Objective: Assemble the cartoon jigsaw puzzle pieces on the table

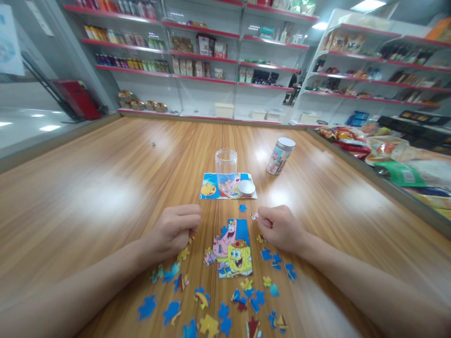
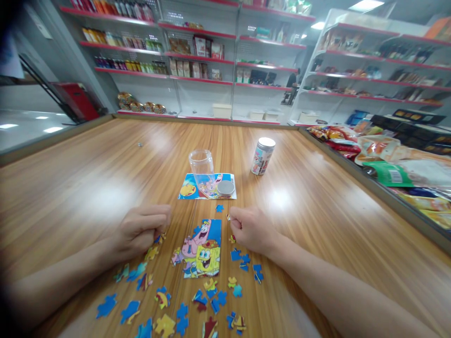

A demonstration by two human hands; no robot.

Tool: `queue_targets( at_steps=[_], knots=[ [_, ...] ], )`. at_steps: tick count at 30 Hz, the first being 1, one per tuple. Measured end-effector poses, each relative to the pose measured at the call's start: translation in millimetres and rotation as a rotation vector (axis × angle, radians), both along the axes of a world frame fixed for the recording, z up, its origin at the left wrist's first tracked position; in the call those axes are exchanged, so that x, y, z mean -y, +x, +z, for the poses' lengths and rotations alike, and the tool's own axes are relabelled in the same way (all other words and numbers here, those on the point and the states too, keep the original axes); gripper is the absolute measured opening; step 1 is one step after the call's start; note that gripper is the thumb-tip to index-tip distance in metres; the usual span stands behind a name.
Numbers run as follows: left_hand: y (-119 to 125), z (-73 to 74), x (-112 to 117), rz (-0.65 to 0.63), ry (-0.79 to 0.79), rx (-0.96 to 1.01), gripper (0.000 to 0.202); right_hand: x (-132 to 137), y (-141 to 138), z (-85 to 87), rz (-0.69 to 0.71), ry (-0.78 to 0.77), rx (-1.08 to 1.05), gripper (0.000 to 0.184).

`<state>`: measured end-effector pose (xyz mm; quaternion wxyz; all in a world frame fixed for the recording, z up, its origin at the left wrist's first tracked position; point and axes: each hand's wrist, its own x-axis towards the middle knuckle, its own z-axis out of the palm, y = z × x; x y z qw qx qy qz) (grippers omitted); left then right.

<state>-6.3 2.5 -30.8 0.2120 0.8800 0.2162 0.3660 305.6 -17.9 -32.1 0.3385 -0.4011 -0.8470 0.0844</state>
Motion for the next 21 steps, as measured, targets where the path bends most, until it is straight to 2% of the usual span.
queue_targets(
  at_steps=[5,13,15,17,19,21],
  knots=[
    [-3,2.6,1,0.041,-0.022,0.055,0.028,1,0,1.8,0.003,-0.019,0.007,0.029],
    [-3,5.4,2,0.028,-0.028,0.082,0.028,1,1,3.1,0.009,-0.045,-0.013,0.031],
    [-3,4.6,1,0.032,-0.024,0.082,0.028,5,0,7.9,0.052,-0.041,0.0,0.024],
    [-3,3.9,1,0.032,-0.028,0.083,0.028,13,-3,14.6,0.148,0.002,0.05,0.007],
    [-2,4.0,1,0.032,-0.037,0.088,0.027,24,-9,20.7,0.245,0.065,0.118,0.021],
    [-1,5.0,1,0.039,-0.04,0.108,0.027,35,-18,24.2,0.325,0.062,0.184,0.034]
  ],
)
